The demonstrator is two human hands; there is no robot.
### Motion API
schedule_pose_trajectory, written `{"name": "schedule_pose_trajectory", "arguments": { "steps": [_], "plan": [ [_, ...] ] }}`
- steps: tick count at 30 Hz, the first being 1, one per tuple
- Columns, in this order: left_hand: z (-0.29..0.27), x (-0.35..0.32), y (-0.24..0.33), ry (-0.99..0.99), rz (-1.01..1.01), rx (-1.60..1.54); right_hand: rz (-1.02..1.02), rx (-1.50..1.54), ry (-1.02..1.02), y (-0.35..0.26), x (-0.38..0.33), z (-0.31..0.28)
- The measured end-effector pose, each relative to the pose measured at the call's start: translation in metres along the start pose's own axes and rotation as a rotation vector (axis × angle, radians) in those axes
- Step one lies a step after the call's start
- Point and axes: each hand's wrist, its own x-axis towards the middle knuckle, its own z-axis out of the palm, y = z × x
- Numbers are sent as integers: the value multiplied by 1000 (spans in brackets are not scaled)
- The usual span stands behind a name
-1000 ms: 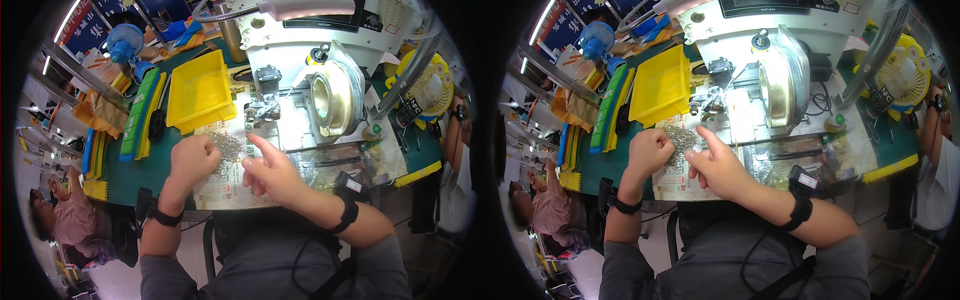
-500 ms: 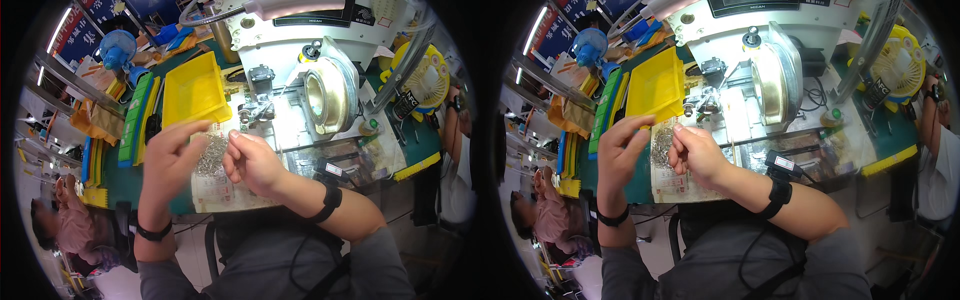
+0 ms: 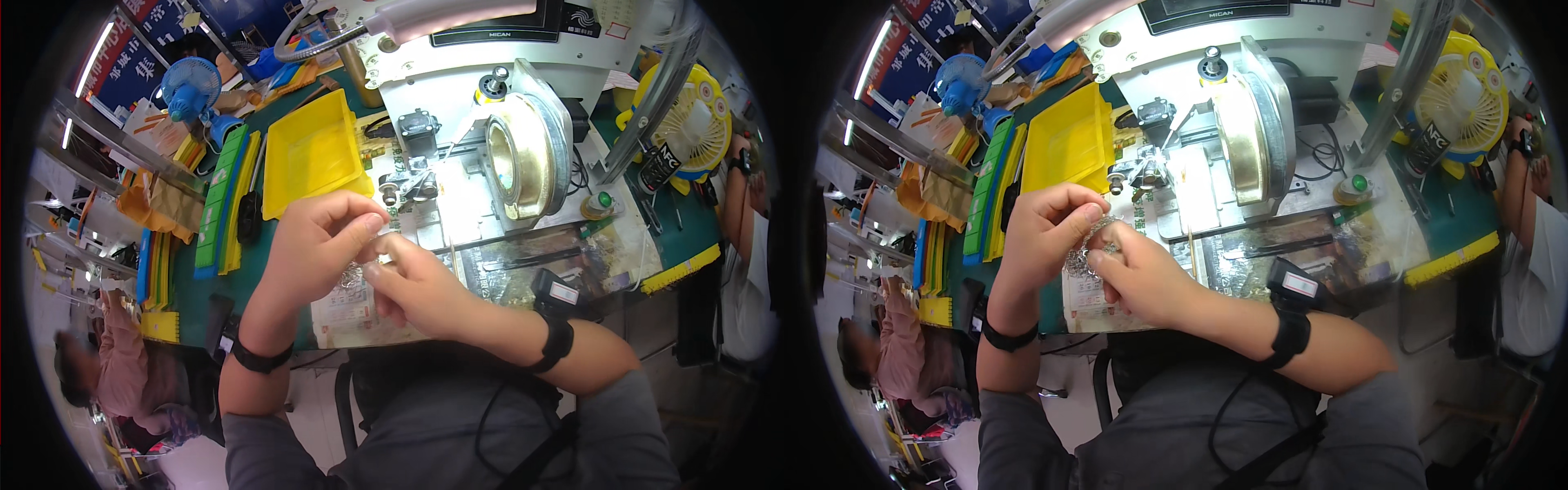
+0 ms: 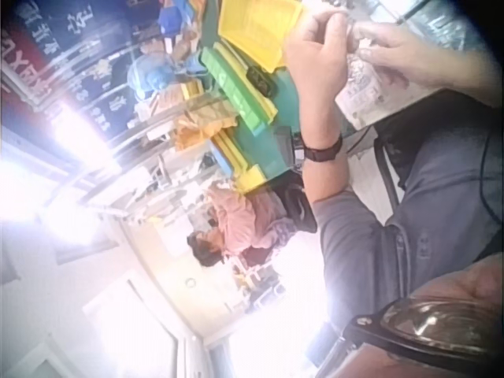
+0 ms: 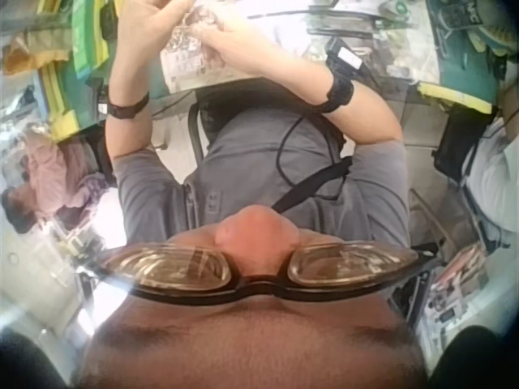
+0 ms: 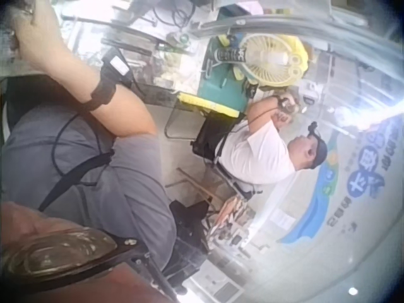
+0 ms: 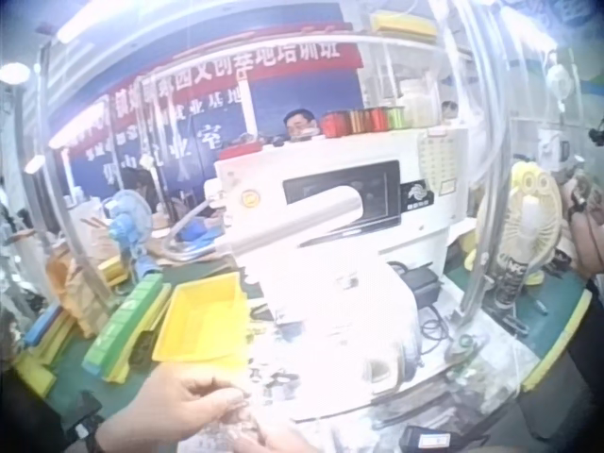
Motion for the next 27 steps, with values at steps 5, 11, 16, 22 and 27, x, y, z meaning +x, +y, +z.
{"name": "schedule_pose_trajectory", "arguments": {
  "steps": [5, 11, 16, 22, 27],
  "plan": [
    [-7, 16, -21, 473, 650, 826, -178, 96, 11, -2, -25, -1],
    [-20, 36, -39, 565, 840, 1015, -192, 179, 29, -6, -38, -10],
    [0, 14, -54, 337, 777, 986, -160, 153, 93, 0, -45, -25],
    [3, 21, -54, 261, 771, 1032, -223, 171, 94, 0, -41, -22],
    [8, 15, -53, 242, 627, 991, -311, 136, 233, -11, -37, -27]
  ]
}}
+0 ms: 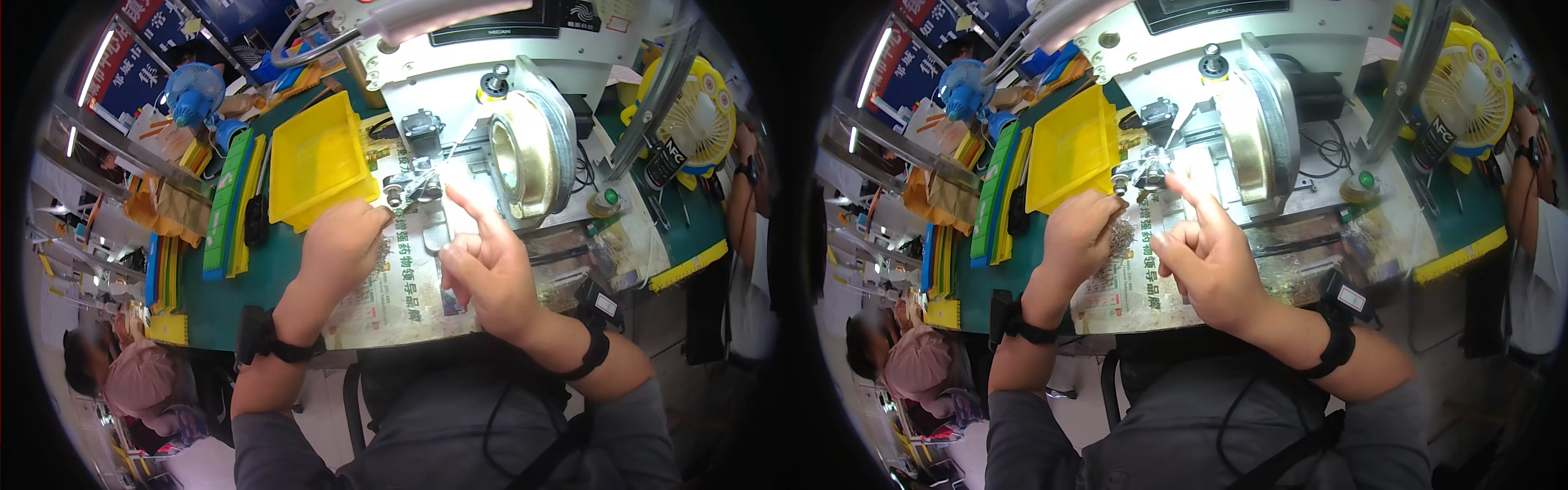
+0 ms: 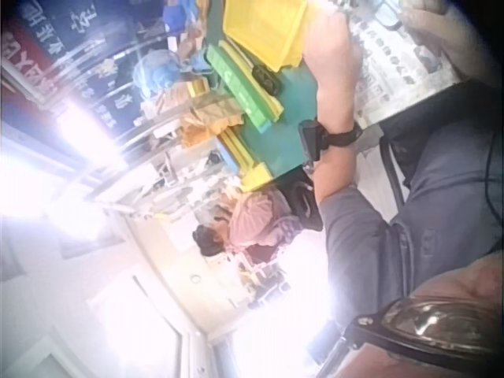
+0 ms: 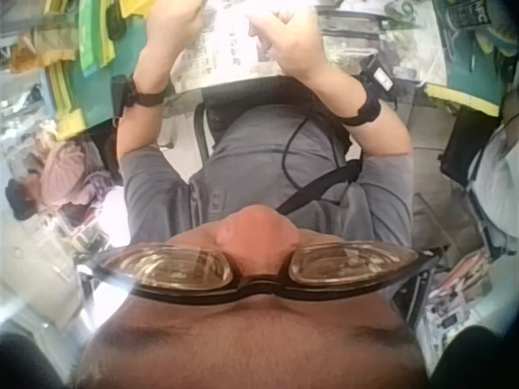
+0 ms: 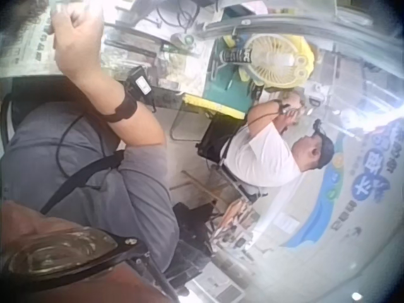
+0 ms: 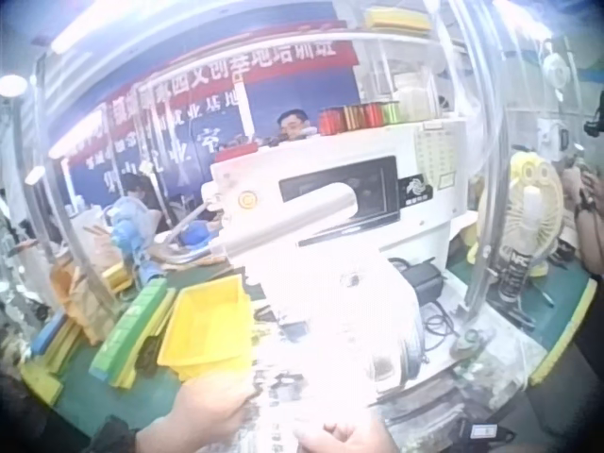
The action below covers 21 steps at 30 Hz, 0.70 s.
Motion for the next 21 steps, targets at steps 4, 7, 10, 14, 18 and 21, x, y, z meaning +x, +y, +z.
{"name": "schedule_pose_trajectory", "arguments": {
  "steps": [4, 7, 10, 14, 18, 21],
  "plan": [
    [0, 4, 10, 104, -95, -43, -78, 36, 89, -1, 25, 6],
    [-7, 4, 10, 180, -222, -68, -136, 244, 230, 9, 52, 12],
    [-16, 8, 12, 275, -250, -92, -129, 361, 311, 19, 63, 12],
    [-24, 8, 11, 385, -169, -132, -120, 409, 369, 29, 48, 12],
    [-27, 18, 25, 404, -77, -228, -112, 422, 381, 30, 34, 6],
    [-24, 27, 36, 392, -23, -248, -109, 463, 350, 26, 30, 7]
  ]
}}
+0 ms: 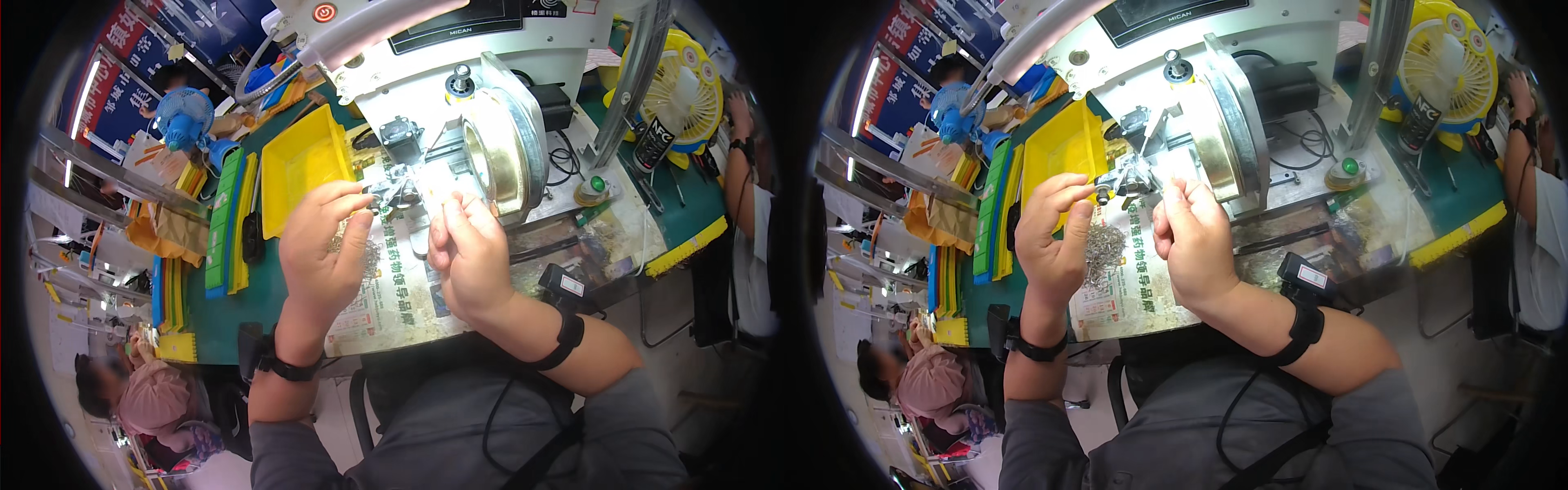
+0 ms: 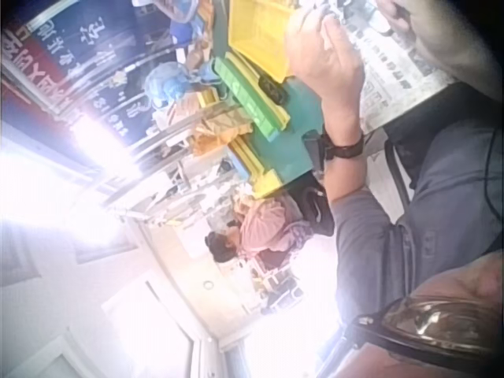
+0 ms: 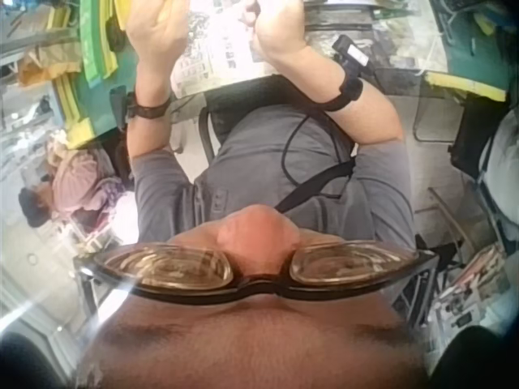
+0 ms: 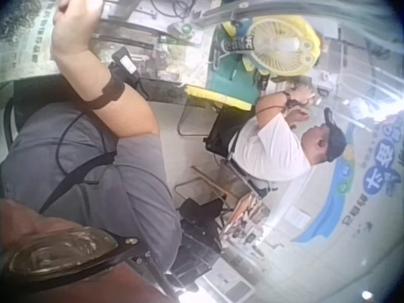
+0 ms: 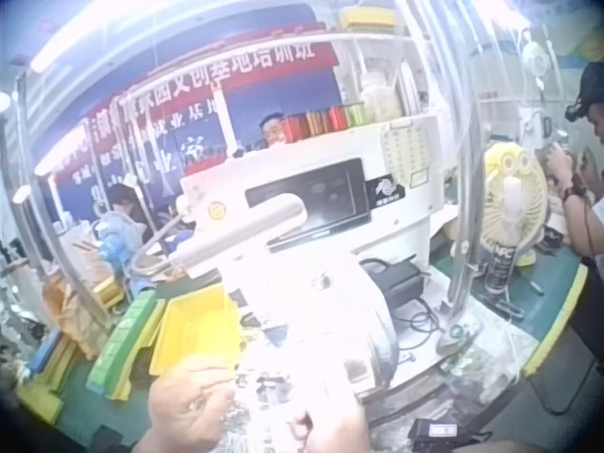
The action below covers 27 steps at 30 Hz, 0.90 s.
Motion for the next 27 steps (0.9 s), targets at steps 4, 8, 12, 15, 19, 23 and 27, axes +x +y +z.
{"name": "schedule_pose_trajectory", "arguments": {
  "steps": [4, 8, 12, 15, 19, 23, 27],
  "plan": [
    [12, 8, 5, 10, 38, -54, -11, -59, -103, -1, -14, -1],
    [27, 19, 12, -12, 283, 181, -12, -74, -136, -1, -25, -2],
    [30, 22, 17, 4, 344, 304, -28, -116, -156, -4, -25, -3],
    [26, 14, 10, 132, 343, 262, -7, -190, -164, -11, -25, -2],
    [23, -3, 17, 54, 344, 155, 69, -157, -127, -18, -7, 5],
    [23, -7, 23, 18, 364, 125, 84, -136, -124, -16, 5, 15],
    [7, 10, 11, 34, 236, 28, 173, -45, -112, -7, 8, 1]
  ]
}}
